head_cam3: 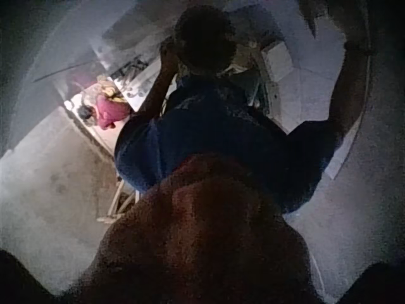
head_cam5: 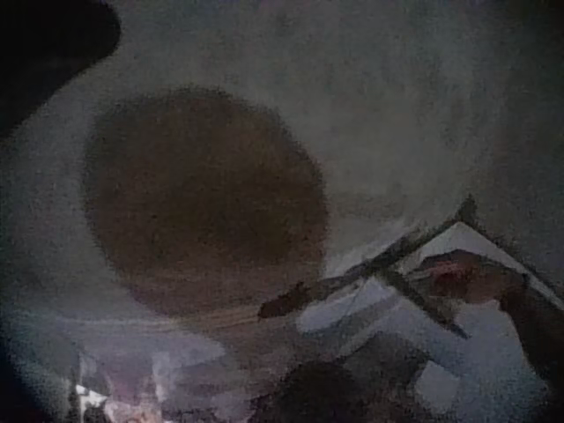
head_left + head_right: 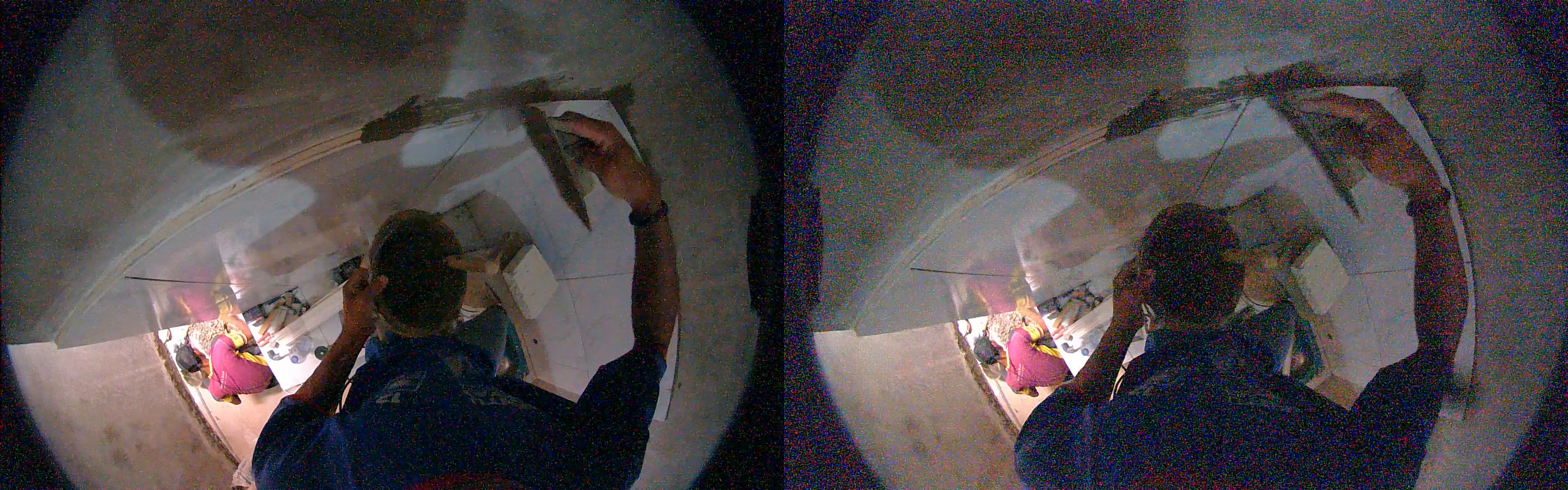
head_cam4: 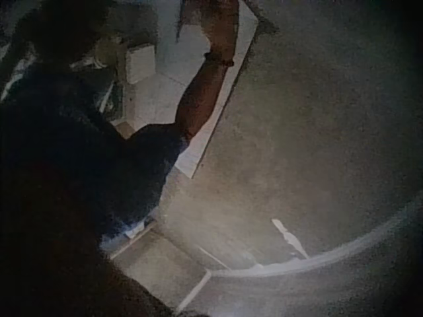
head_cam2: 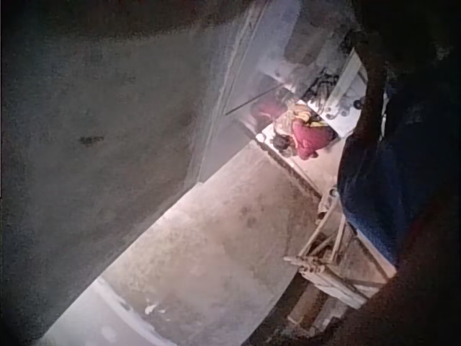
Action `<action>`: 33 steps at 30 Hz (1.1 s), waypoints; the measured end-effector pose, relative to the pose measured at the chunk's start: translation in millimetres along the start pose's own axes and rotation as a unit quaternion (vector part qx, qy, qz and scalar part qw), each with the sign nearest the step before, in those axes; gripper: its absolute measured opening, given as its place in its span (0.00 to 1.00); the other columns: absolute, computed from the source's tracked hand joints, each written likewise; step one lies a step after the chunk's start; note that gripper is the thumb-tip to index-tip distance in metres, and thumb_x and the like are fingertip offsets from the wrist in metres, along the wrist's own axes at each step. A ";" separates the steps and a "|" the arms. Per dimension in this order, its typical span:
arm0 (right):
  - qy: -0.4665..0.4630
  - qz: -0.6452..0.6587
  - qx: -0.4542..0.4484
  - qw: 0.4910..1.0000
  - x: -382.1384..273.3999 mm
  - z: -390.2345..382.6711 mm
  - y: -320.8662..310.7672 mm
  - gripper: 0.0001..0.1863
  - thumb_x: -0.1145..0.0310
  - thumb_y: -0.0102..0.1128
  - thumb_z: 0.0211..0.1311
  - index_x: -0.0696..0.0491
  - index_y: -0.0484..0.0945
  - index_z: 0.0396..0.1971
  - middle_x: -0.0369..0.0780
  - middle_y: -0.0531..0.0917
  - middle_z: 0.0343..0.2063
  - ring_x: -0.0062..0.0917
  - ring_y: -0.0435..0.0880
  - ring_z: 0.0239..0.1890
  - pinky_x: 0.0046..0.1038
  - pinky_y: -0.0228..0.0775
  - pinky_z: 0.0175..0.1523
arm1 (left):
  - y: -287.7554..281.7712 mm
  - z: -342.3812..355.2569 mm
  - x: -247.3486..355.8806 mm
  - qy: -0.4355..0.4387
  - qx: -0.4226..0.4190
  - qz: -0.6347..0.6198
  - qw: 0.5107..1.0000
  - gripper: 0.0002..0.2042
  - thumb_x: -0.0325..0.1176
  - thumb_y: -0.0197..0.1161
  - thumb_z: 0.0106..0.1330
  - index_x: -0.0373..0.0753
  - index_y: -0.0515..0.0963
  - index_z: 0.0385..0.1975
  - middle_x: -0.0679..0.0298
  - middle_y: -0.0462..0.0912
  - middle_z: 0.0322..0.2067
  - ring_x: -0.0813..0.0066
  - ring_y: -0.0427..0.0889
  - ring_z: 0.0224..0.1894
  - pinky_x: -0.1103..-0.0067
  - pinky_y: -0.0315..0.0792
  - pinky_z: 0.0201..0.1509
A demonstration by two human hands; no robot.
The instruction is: The person applies grout to the gaps between wall tiles using a small tool and a bucket, smoothing the material along the seams.
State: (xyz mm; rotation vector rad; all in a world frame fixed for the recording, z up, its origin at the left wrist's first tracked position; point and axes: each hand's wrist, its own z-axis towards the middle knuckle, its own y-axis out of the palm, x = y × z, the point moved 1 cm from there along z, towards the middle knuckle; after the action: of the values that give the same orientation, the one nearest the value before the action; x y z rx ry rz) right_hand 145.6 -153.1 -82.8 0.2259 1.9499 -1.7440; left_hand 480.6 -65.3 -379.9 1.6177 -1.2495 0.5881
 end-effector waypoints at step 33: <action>-0.211 -0.050 0.338 0.916 -124.5 16.1 288.7 0.23 0.72 0.56 0.49 0.56 0.70 0.49 0.47 0.74 0.36 0.35 0.74 0.36 0.31 0.69 0.38 | -116.6 -4.7 -100.1 0.062 0.087 0.052 0.993 0.06 0.29 0.61 0.53 0.37 0.72 0.25 0.70 0.72 0.23 0.81 0.67 0.26 0.81 0.63 0.31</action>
State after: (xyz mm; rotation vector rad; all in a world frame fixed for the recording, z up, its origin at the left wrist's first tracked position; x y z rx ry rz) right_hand 385.4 -96.1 -278.7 -0.0235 1.0247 -2.2582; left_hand 552.8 -16.2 -506.4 1.6383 -1.2218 0.8715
